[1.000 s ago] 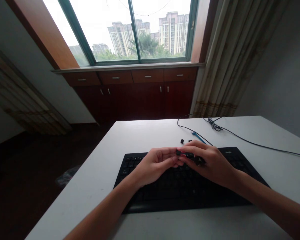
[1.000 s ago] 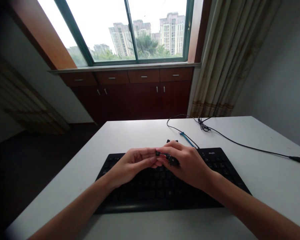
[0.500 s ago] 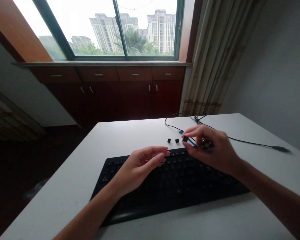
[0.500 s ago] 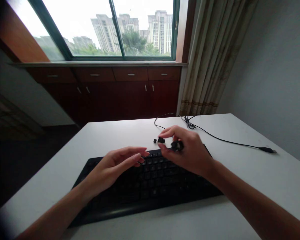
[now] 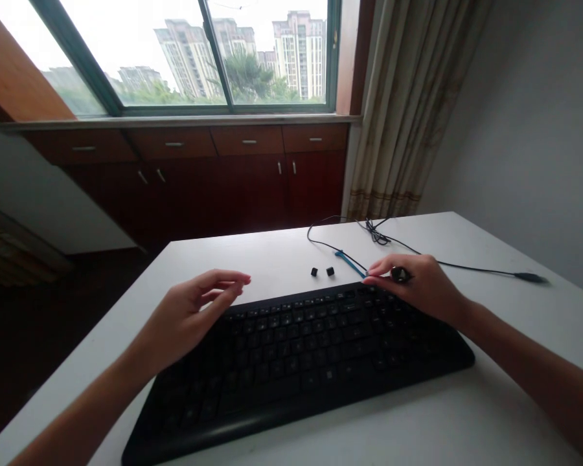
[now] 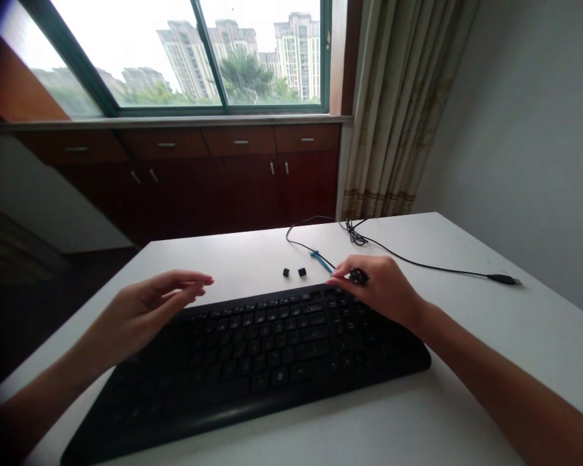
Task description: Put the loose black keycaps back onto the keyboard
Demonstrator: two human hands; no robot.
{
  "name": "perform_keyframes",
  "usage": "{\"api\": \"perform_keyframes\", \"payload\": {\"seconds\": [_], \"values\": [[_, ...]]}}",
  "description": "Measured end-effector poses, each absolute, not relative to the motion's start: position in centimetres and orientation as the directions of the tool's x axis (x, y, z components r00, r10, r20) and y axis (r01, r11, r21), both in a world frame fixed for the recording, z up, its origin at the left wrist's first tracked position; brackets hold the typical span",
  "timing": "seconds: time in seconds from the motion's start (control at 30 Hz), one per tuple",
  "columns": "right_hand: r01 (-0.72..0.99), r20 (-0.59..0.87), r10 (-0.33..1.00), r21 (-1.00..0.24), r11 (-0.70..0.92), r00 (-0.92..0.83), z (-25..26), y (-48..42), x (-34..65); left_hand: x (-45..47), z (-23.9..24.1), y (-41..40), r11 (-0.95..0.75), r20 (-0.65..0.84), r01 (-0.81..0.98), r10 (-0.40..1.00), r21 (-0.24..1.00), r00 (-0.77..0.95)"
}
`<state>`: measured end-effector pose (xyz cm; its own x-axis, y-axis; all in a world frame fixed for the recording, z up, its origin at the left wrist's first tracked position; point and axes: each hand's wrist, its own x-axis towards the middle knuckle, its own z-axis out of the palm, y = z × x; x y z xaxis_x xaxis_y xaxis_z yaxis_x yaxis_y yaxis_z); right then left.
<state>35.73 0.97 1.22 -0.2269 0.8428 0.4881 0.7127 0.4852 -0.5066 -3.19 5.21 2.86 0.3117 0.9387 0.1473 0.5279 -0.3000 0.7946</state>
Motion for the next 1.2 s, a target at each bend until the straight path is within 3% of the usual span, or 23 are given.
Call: {"api": "perform_keyframes", "payload": {"seconds": [0.1, 0.27, 0.57, 0.9, 1.2], "values": [[0.726, 0.469, 0.831, -0.454, 0.516, -0.299, 0.6, 1.3, 35.4, -5.8, 1.7, 6.8, -0.301, 0.199, 0.626, 0.953, 0.719, 0.230], [0.751, 0.380, 0.819, -0.355, 0.558, -0.429, 0.6, 1.0, 35.9, -7.8, 0.4, 8.3, -0.114, 0.130, 0.650, 0.991, 0.751, 0.024], [0.703, 0.398, 0.822, -0.439, 0.560, -0.407, 1.3, 0.3, 36.0, -7.5, 0.5, 8.0, -0.098, 0.085, 0.684, 0.995, 0.723, 0.052], [0.722, 0.309, 0.815, -0.379, 0.579, -0.491, 1.4, 0.4, 35.9, -7.0, 1.4, 7.3, -0.101, 0.080, 0.717, 0.995, 0.690, 0.064], [0.705, 0.372, 0.782, -0.349, 0.618, -0.501, 0.9, 0.3, 35.8, -6.7, 1.7, 7.1, -0.083, 0.049, 0.686, 0.996, 0.723, 0.068]]}}
